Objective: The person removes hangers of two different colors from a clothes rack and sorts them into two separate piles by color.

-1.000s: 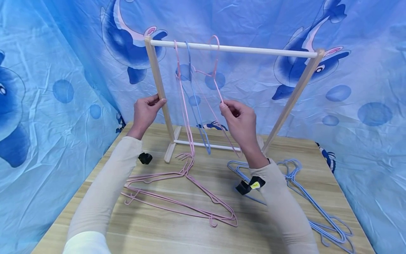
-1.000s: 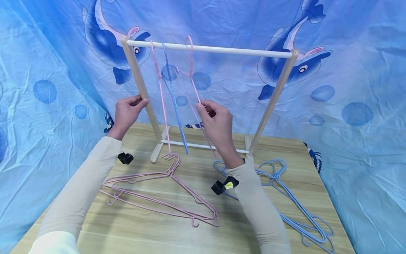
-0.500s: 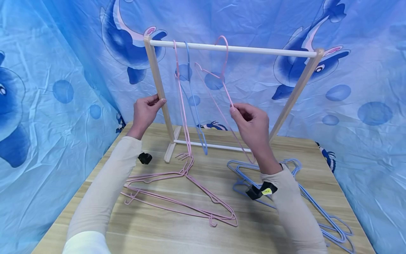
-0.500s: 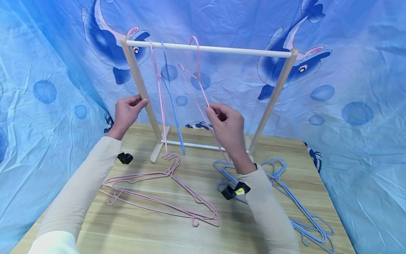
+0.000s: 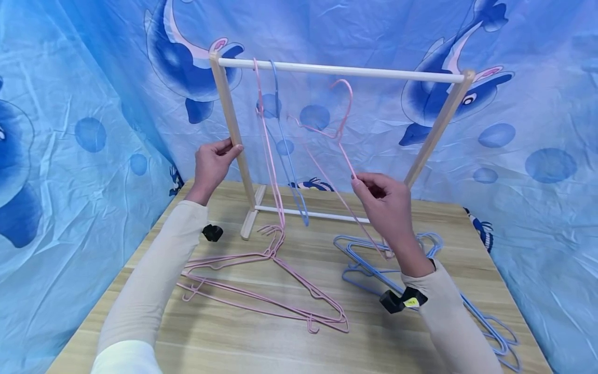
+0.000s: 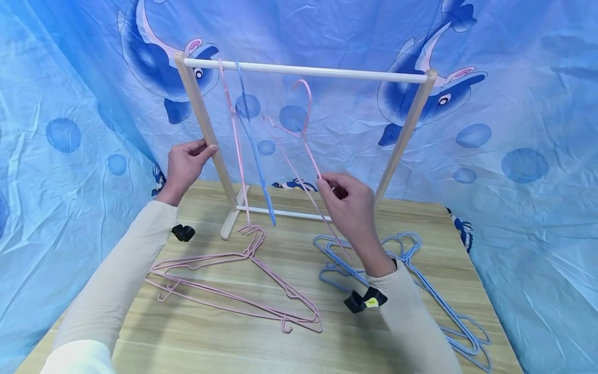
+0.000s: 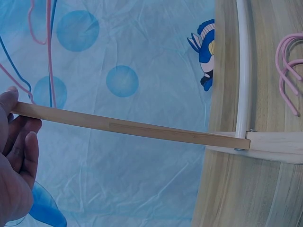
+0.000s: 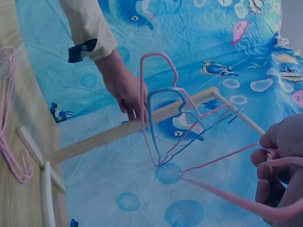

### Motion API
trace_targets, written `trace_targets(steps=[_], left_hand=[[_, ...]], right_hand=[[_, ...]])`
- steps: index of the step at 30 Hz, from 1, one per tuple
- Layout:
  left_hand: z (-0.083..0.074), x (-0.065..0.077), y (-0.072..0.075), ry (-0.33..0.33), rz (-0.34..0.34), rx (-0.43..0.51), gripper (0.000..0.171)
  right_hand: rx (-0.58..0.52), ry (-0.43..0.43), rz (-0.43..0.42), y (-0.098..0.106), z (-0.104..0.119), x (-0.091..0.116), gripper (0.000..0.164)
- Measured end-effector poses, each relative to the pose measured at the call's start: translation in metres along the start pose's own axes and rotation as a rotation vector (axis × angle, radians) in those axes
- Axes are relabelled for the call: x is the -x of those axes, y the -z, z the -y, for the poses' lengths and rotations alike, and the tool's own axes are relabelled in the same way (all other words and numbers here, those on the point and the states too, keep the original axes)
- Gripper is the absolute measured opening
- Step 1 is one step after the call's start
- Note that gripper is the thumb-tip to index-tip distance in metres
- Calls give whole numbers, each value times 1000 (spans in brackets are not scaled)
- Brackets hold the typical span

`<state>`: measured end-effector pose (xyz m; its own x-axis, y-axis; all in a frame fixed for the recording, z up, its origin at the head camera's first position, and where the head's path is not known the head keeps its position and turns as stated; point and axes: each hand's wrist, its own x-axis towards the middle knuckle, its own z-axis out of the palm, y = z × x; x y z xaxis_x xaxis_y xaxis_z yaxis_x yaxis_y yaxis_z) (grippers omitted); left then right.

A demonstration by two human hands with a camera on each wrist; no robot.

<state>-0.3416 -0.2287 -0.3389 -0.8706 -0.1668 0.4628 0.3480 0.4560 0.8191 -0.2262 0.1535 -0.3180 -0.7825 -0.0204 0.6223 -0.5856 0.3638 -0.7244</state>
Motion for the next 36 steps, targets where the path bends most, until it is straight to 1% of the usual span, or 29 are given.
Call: trace_targets(steps=[6,13,18,23,27,31,36], left_hand=[[2,-1,1,4,4,-3,45],[1,0,0,-1,3,-1,46],[1,-1,0,-6,1,-2,45],[2,-1,1,-2,3,2,44],[2,-1,1,1,3,4,44],[1,-1,1,5,5,0,44],[0,0,1,12,4,0,44]], right_hand=[[56,-16,29,5,-7,14,16],[67,-3,85,14,-16,28,14],[86,-32,138,20,-20,40,14],[80,-25,182,24,-25,51,13],[92,-47,215,26,-28,61,12],[72,-83,248,26,-33,72,12],[13,-111,271,23,-41,84,13]])
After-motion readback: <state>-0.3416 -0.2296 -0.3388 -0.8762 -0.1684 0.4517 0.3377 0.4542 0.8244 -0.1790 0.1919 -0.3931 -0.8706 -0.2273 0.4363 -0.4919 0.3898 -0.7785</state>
